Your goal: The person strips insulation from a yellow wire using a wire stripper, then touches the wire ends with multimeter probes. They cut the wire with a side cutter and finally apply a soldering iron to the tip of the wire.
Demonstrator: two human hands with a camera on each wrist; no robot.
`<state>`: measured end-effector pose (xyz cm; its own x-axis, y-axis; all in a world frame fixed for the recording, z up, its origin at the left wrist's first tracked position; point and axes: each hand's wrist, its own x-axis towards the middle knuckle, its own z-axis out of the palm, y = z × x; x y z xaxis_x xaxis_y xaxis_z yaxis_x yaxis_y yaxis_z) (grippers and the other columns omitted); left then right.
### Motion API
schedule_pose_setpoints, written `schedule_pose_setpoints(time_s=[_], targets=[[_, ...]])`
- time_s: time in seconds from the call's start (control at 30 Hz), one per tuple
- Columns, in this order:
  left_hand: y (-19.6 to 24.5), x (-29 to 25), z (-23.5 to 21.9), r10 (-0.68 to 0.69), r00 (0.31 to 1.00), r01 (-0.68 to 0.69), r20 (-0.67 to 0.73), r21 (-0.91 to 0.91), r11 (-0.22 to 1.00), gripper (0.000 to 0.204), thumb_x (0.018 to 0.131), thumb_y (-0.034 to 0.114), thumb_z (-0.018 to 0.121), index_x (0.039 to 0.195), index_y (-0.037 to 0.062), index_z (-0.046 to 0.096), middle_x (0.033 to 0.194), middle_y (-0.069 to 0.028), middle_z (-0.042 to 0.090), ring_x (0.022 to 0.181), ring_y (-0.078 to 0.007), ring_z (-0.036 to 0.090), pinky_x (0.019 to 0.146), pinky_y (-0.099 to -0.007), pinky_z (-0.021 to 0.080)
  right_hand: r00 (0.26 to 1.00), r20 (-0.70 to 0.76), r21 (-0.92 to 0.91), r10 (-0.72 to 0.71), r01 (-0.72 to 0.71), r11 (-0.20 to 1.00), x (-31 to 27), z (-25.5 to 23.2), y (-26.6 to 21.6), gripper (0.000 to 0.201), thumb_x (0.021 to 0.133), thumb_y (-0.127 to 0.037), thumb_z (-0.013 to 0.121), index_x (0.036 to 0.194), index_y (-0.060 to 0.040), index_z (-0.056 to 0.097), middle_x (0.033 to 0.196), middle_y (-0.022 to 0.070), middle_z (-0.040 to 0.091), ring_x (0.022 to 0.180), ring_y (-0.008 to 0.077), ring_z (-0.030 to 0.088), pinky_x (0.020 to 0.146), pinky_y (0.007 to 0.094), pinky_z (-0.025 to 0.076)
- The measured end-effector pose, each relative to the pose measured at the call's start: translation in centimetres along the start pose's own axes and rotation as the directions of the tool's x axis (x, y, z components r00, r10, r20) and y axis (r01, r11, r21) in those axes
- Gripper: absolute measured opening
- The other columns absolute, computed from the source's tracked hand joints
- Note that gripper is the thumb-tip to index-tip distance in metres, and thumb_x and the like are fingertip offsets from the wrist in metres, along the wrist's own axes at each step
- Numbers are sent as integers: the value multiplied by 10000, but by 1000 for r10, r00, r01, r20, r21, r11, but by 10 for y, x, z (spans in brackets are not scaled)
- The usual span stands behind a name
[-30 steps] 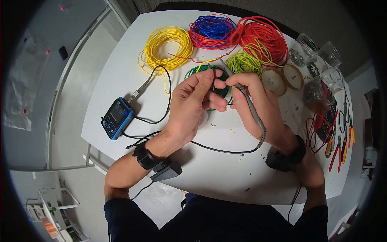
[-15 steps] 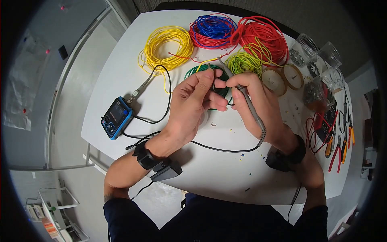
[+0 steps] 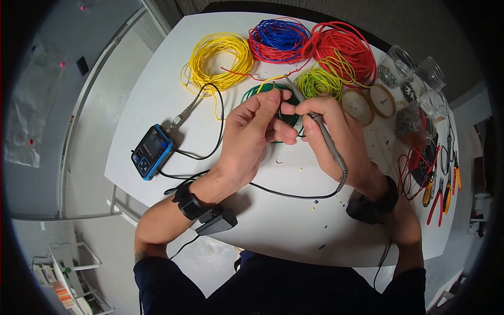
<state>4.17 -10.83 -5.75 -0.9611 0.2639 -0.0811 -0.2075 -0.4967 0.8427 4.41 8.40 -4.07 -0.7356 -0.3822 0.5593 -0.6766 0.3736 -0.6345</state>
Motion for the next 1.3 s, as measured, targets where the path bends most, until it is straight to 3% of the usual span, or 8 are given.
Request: schedule_pose_setpoints(time_s=[1.3], targets=[[-2,0,2,23,1000,-23,14,6,1000,370,1092,330,536,1250,8,626,1036,-37,709,714,-110,695,700,-277,583,997,-10,131,77,-75,989,-3,2,0,213,963,-8,579,1175,-24,587,1054,125,699,850,275,702,761,365,553]])
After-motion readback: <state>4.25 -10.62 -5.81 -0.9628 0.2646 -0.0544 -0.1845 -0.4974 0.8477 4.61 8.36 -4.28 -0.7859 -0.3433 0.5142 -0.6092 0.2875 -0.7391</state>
